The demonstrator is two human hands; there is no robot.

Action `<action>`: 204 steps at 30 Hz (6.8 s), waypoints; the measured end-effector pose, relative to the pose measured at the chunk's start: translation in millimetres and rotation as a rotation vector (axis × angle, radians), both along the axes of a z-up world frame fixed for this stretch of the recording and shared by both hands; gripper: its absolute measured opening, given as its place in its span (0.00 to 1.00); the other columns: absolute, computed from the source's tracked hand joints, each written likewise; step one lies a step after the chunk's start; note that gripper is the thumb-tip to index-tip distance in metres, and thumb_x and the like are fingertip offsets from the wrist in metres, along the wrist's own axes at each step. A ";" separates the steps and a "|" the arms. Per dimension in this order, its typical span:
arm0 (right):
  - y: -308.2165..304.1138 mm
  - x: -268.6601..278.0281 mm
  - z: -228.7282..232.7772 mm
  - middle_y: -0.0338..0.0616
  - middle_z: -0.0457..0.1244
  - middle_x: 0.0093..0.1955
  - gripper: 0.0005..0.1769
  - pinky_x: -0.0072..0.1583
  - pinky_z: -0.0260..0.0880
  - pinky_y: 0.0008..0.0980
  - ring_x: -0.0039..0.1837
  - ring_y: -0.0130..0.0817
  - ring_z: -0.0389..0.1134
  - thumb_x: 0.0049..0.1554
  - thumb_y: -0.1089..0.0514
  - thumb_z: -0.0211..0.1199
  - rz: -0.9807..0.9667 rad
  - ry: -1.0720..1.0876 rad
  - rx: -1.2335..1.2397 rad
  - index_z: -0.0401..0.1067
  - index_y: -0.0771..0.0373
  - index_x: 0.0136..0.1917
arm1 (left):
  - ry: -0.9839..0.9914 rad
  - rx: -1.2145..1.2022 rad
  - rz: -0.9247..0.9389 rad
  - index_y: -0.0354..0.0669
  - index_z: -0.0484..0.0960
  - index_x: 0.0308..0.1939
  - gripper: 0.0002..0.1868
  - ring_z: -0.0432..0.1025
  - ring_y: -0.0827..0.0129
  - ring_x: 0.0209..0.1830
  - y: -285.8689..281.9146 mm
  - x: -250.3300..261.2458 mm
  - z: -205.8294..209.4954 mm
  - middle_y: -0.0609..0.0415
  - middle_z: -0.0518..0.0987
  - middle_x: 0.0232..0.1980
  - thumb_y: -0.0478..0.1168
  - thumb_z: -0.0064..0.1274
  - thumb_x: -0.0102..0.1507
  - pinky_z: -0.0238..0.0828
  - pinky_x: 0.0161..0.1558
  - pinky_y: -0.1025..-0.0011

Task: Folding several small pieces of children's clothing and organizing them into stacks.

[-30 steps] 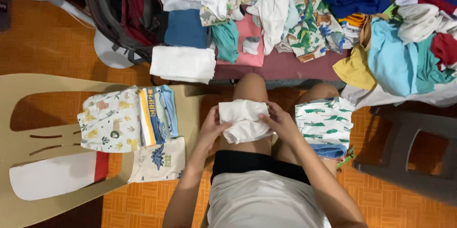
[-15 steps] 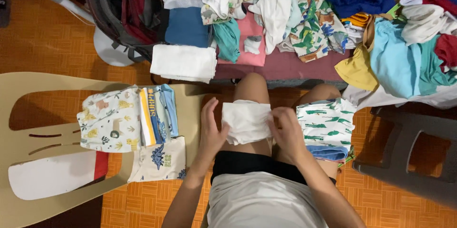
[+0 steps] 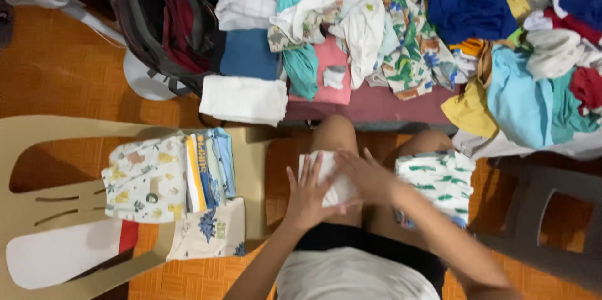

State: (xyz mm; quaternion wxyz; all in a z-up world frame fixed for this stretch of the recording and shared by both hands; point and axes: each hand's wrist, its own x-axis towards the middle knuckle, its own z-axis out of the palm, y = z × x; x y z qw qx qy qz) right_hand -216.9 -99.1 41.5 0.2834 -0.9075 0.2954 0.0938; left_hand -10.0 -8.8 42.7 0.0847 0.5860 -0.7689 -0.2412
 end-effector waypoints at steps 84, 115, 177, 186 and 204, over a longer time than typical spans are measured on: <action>49.2 -16.2 31.7 0.53 0.62 0.66 0.27 0.69 0.62 0.43 0.69 0.54 0.63 0.40 0.73 0.63 -0.475 -0.722 -0.177 0.79 0.56 0.53 | 0.356 -0.375 -0.022 0.49 0.86 0.39 0.14 0.75 0.59 0.62 11.1 64.0 11.4 0.59 0.84 0.50 0.28 0.57 0.52 0.69 0.62 0.57; 97.7 30.9 36.3 0.43 0.64 0.60 0.34 0.59 0.72 0.29 0.58 0.28 0.68 0.53 0.68 0.66 -0.943 -1.025 0.466 0.63 0.62 0.71 | 1.391 0.517 0.721 0.42 0.72 0.49 0.12 0.68 0.81 0.37 44.8 56.0 -6.6 0.59 0.73 0.39 0.42 0.54 0.66 0.64 0.34 0.79; 44.4 -6.8 8.3 0.46 0.64 0.61 0.28 0.64 0.65 0.34 0.64 0.32 0.65 0.56 0.65 0.63 -0.863 -1.152 1.105 0.63 0.66 0.70 | 1.506 0.351 0.574 0.38 0.75 0.45 0.15 0.68 0.79 0.41 18.0 33.9 -34.0 0.60 0.75 0.42 0.42 0.65 0.67 0.66 0.42 0.78; 60.3 0.6 43.3 0.57 0.66 0.61 0.41 0.54 0.73 0.37 0.58 0.40 0.71 0.49 0.59 0.73 -0.941 -0.617 0.214 0.58 0.69 0.71 | 0.928 0.130 0.467 0.32 0.76 0.60 0.29 0.73 0.70 0.51 13.1 34.4 -15.3 0.55 0.77 0.53 0.38 0.68 0.58 0.73 0.52 0.73; 57.0 13.5 31.0 0.51 0.60 0.69 0.32 0.71 0.54 0.57 0.73 0.53 0.57 0.47 0.52 0.69 -0.342 -0.559 -0.327 0.66 0.63 0.63 | 0.188 -0.331 0.245 0.48 0.72 0.69 0.20 0.68 0.54 0.74 18.3 -15.7 -5.0 0.55 0.70 0.73 0.38 0.52 0.73 0.66 0.75 0.56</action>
